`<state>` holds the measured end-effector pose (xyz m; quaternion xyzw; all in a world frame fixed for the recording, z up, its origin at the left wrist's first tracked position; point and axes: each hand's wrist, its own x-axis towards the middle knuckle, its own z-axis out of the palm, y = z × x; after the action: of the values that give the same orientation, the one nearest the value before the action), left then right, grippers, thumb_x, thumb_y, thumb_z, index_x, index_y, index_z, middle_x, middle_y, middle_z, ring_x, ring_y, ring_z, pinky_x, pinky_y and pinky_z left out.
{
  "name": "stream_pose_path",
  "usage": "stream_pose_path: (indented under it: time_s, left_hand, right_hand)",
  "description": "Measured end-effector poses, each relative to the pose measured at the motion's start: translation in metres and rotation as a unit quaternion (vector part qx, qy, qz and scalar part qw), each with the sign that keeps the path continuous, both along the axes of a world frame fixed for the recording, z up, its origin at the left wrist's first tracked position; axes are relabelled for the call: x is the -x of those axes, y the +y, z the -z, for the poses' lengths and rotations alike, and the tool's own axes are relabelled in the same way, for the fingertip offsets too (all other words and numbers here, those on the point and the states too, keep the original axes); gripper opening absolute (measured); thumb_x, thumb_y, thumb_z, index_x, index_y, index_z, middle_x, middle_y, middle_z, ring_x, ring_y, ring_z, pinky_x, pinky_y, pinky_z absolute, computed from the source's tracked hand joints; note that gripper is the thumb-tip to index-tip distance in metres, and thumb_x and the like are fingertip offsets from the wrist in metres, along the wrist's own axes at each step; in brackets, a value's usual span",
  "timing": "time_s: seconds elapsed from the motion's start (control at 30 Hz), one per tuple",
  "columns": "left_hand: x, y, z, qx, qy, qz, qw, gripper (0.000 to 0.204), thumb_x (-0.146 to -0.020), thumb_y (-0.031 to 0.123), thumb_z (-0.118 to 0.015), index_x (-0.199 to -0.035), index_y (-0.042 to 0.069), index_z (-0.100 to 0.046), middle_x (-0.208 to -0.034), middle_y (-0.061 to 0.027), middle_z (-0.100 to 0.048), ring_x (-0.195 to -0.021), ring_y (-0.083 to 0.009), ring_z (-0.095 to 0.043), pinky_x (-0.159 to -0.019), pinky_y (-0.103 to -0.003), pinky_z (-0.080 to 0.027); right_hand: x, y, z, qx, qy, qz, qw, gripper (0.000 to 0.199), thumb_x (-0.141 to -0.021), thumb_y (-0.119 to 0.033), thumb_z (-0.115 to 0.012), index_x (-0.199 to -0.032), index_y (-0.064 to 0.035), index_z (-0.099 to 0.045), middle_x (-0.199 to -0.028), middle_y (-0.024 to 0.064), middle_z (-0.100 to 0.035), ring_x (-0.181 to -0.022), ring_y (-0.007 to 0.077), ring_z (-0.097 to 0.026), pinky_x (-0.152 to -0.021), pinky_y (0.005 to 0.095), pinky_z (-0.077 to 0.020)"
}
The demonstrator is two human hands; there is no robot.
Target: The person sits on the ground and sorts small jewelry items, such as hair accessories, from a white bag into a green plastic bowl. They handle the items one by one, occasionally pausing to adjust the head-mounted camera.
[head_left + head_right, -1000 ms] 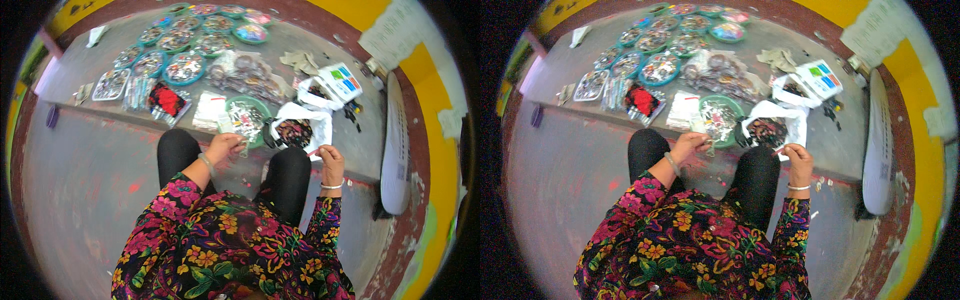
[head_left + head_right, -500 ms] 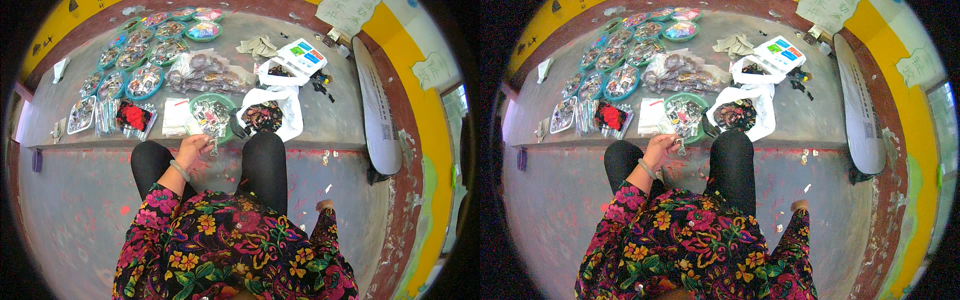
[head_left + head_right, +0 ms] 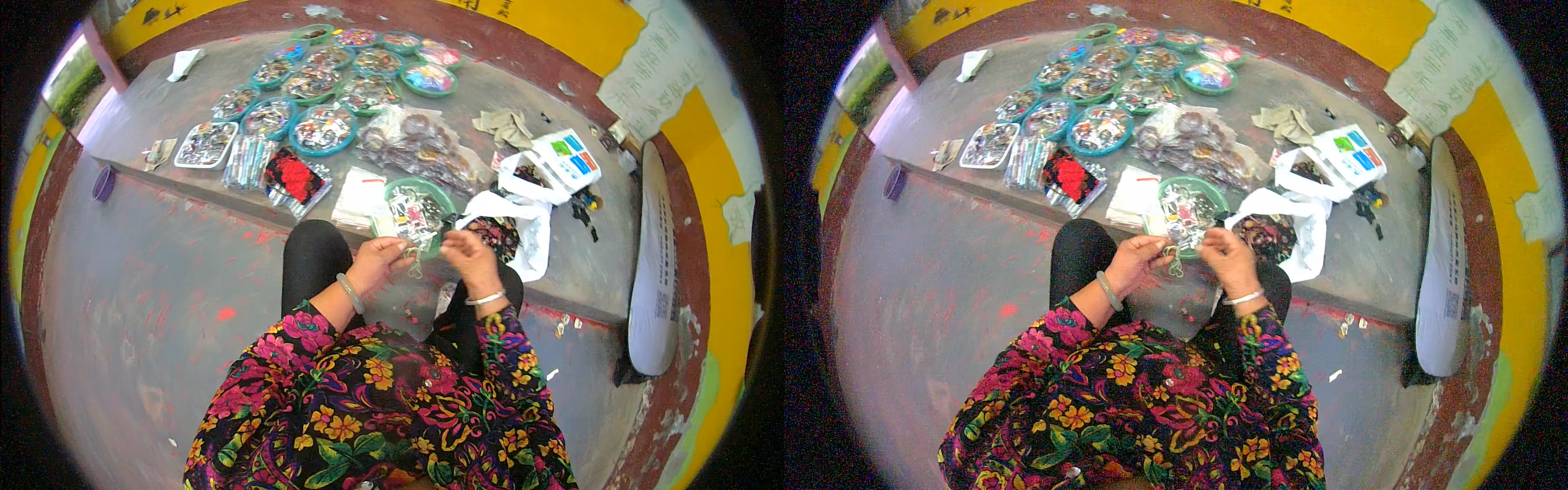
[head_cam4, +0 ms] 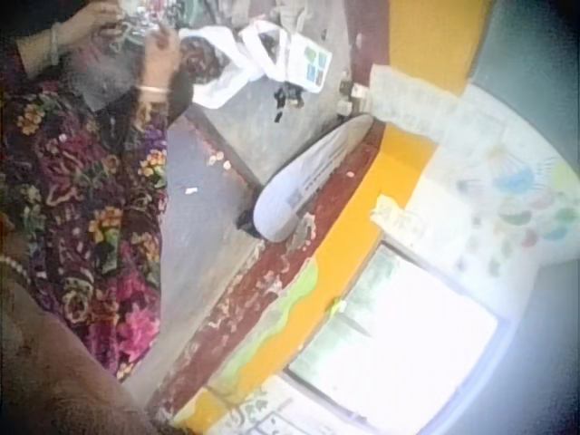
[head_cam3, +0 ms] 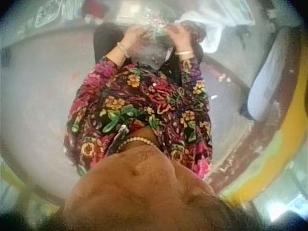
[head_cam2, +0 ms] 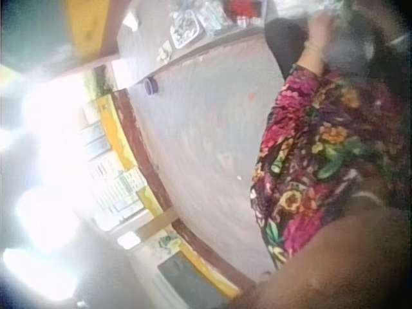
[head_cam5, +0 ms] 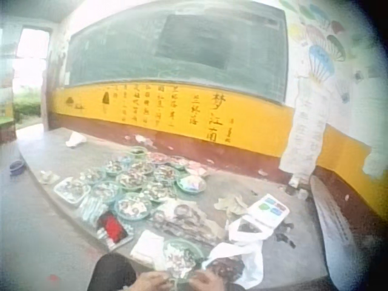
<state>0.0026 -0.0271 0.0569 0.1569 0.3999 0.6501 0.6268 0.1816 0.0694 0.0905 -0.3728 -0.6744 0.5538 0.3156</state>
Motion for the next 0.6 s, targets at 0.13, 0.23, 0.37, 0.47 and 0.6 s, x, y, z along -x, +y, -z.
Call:
stream_pose_path:
  time_s: [0.13, 0.23, 0.37, 0.47, 0.6]
  left_hand:
    - [0.004, -0.012, -0.004, 0.015, 0.008, -0.016, 1.0, 0.02, -0.086, 0.007, -0.053, -0.103, -0.004, -0.057, -0.101, -0.01, -0.06, -0.085, -0.0166, -0.061, -0.073, -0.024, -0.052]
    - [0.003, -0.009, 0.008, 0.009, -0.015, -0.026, 0.999, 0.019, -0.086, 0.007, -0.054, -0.102, -0.003, -0.057, -0.1, -0.0091, -0.06, -0.085, -0.0161, -0.061, -0.076, -0.025, -0.052]
    - [0.001, -0.006, 0.005, 0.007, -0.018, 0.006, 1.0, 0.018, -0.085, 0.006, -0.054, -0.1, -0.003, -0.058, -0.098, -0.0091, -0.06, -0.083, -0.0155, -0.061, -0.076, -0.025, -0.052]
    - [0.0, -0.003, 0.003, 0.004, -0.004, 0.019, 1.0, 0.017, -0.084, 0.005, -0.055, -0.098, -0.004, -0.058, -0.094, -0.0096, -0.061, -0.08, -0.015, -0.061, -0.074, -0.024, -0.052]
    - [-0.001, 0.001, 0.005, 0.03, 0.011, 0.035, 0.999, 0.016, -0.084, 0.005, -0.056, -0.095, -0.005, -0.059, -0.089, -0.0103, -0.062, -0.077, -0.0148, -0.061, -0.068, -0.023, -0.053]
  right_hand:
    - [0.035, -0.02, 0.022, 0.178, 0.054, -0.057, 0.981, 0.02, -0.076, -0.007, -0.067, -0.093, 0.001, -0.06, -0.082, 0.0027, -0.061, -0.07, 0.0074, -0.055, -0.063, 0.0194, -0.0441]
    - [0.039, -0.023, 0.031, 0.17, 0.077, -0.041, 0.982, 0.012, -0.078, -0.009, -0.065, -0.087, -0.0014, -0.062, -0.073, -0.0027, -0.058, -0.06, 0.0037, -0.048, -0.054, 0.0173, -0.0371]
    - [0.034, -0.02, 0.032, 0.178, 0.072, -0.008, 0.981, 0.007, -0.078, -0.008, -0.064, -0.082, -0.0017, -0.064, -0.07, -0.0034, -0.058, -0.057, 0.0029, -0.046, -0.052, 0.017, -0.036]
    - [0.031, -0.021, 0.031, 0.181, 0.067, 0.015, 0.981, 0.005, -0.077, -0.007, -0.065, -0.079, -0.002, -0.064, -0.068, -0.0037, -0.058, -0.056, 0.0027, -0.046, -0.051, 0.0168, -0.0359]
    - [0.028, -0.02, 0.034, 0.174, 0.052, 0.014, 0.983, 0.008, -0.076, -0.005, -0.065, -0.083, -0.0005, -0.066, -0.07, -0.0029, -0.059, -0.059, 0.0031, -0.048, -0.053, 0.0173, -0.0374]
